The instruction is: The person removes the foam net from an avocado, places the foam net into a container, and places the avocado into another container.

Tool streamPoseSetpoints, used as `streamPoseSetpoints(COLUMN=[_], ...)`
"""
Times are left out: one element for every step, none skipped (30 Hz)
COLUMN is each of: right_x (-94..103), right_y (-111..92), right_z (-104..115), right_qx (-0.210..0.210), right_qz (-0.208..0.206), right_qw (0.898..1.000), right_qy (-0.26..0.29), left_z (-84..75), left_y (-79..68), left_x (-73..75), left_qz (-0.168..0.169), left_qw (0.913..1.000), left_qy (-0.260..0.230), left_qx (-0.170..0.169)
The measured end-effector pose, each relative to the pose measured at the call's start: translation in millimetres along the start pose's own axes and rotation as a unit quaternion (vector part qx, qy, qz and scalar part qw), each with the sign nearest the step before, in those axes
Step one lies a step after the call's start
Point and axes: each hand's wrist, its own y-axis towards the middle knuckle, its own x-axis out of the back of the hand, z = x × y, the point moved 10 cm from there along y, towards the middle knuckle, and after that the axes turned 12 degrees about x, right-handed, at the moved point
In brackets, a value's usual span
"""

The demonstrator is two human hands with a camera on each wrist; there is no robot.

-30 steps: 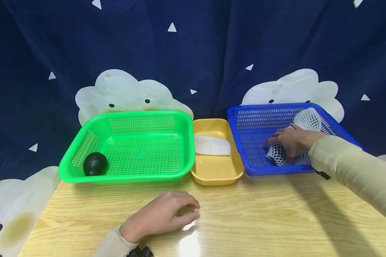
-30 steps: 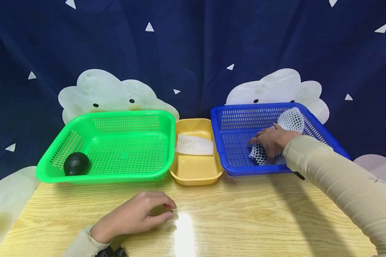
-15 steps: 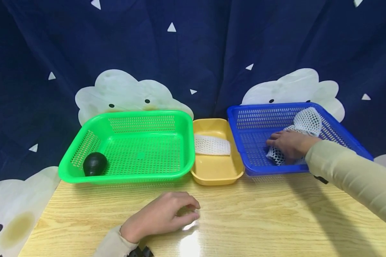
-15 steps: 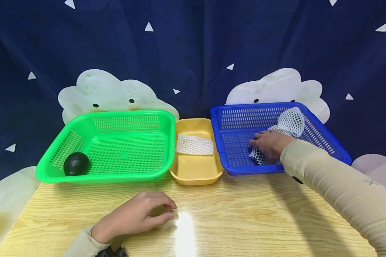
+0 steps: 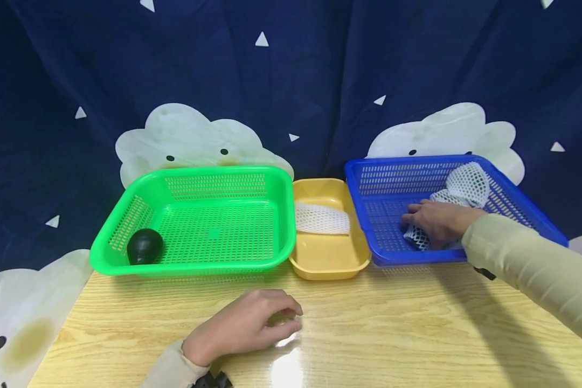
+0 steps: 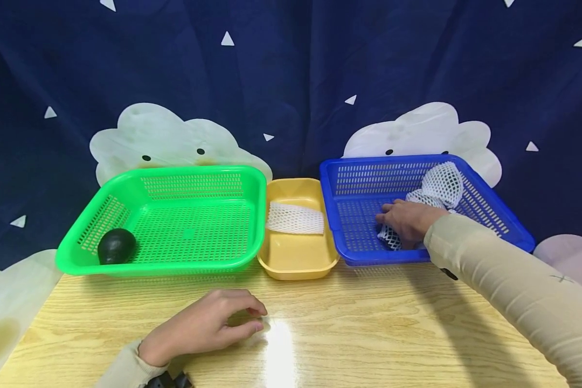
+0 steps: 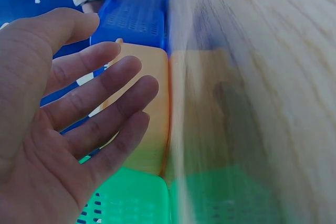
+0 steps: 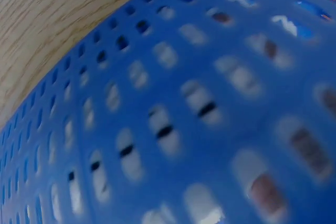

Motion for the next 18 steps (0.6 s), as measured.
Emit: streamPoseSetpoints(right_x=[-0.2,-0.3,-0.4,-0.9,-1.3,-1.0,-1.3,-0.6,-0.2,0.2,0.9,1.9,2.6,4.3,5.0,6.2,7.4,9.1], right_y=[0,-1,-1,-2,-2,-3,-3,-3,-3,-4,-3,-3,-3,-3,-3,-3,-2,-1], right_z=[-1,-1,-2,-3,-5,-5,-6,-5,-5,-5,-5,-4,-4,-3,-3,-3,-2,-1], right_qx=[-0.003,-0.004,-0.006,-0.009,-0.01,-0.009,-0.009,-0.007,-0.005,-0.005,-0.003,-0.002,-0.001,0.001,0.001,0.0,0.002,0.003], right_qz=[0.003,0.002,0.003,0.003,0.003,0.001,-0.001,-0.004,-0.004,-0.004,-0.005,-0.005,-0.006,-0.007,-0.006,-0.006,-0.006,-0.008], right_qw=[1.0,1.0,1.0,1.0,0.999,0.999,0.999,0.999,0.999,0.999,0.999,0.999,0.999,0.999,0.999,0.999,0.998,0.998], right_qy=[0.007,0.014,0.021,0.029,0.035,0.04,0.042,0.042,0.04,0.041,0.04,0.04,0.042,0.043,0.046,0.051,0.055,0.058], left_z=[-0.1,-0.2,-0.3,-0.5,-0.6,-0.7,-0.8,-0.7,-0.7,-0.6,-0.6,-0.6,-0.7,-0.8,-0.8,-0.9,-0.9,-0.9], left_y=[0.0,0.1,0.2,0.3,0.4,0.6,0.7,0.7,0.7,0.7,0.5,0.4,0.3,0.1,-0.1,-0.2,-0.4,-0.4], left_x=[0.0,-0.1,-0.1,0.1,0.2,0.3,0.4,0.5,0.6,0.7,0.6,0.7,0.7,0.9,1.0,1.1,1.3,1.4], left_qz=[0.001,0.002,0.003,0.004,0.004,0.005,0.005,0.006,0.006,0.006,0.007,0.007,0.006,0.006,0.005,0.005,0.005,0.004], left_qw=[1.0,1.0,1.0,1.0,1.0,1.0,1.0,1.0,1.0,1.0,1.0,1.0,1.0,1.0,1.0,1.0,1.0,1.0], left_qy=[-0.001,-0.002,-0.002,-0.002,-0.002,-0.002,-0.001,-0.001,-0.001,-0.001,-0.001,-0.002,-0.002,-0.002,-0.002,-0.002,-0.002,-0.001], left_qx=[0.001,0.001,0.001,0.001,0.001,0.001,0.001,0.001,0.001,0.002,0.002,0.002,0.002,0.001,0.001,0.001,0.001,0.001])
